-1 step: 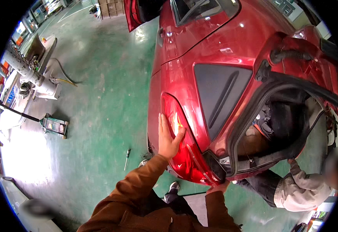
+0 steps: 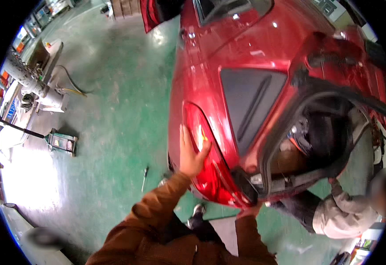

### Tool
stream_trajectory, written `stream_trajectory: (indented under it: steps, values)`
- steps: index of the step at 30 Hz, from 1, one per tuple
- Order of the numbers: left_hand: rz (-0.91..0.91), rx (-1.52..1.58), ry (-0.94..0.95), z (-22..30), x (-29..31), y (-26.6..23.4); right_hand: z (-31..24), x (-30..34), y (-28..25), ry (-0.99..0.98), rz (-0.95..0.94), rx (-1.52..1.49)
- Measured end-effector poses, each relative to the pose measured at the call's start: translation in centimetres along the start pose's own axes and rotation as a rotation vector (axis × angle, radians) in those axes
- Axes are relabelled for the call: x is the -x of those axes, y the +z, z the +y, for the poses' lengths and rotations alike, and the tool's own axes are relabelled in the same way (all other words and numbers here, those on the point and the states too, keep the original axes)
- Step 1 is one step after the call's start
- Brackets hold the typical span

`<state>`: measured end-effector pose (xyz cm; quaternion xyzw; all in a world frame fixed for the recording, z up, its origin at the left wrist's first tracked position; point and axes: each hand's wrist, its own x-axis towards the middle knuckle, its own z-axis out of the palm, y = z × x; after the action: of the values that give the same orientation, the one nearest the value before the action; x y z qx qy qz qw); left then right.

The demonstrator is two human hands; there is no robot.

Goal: The person installs a red taillight assembly onto the rear of a red car. They repeatedly align the unit with the bodywork, press it into place, and check the fitment around the edges.

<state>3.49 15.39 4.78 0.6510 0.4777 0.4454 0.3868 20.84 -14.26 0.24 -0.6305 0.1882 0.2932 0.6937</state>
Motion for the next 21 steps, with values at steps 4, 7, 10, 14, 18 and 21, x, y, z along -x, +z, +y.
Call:
stream_trajectory:
  steps: [4,7,10,14,18,21]
  values:
    - [-0.032,-0.041,-0.017,-0.6,-0.7,-0.4,0.1,-2.7,-1.9,0.008,-0.018,-0.013]
    - [0.025,-0.034,-0.027,0.9,-3.6,0.7,1.2,-3.0,0.5,-0.019,0.052,-0.106]
    - [-0.028,-0.044,-0.017,0.6,-3.2,0.4,0.5,-0.4,-0.1,-0.011,0.12,-0.01]
    - [-0.051,-0.013,-0.024,-0.8,-3.8,0.0,-0.3,1.3,1.3,0.002,0.121,0.004]
    - [0.034,-0.076,0.062,-1.9,-5.8,0.4,0.6,-3.1,-2.4,-0.027,0.136,-0.095]
    - [0.016,-0.105,-0.014,0.7,-7.8,0.6,2.0,-0.4,1.4,-0.145,0.138,-0.131]
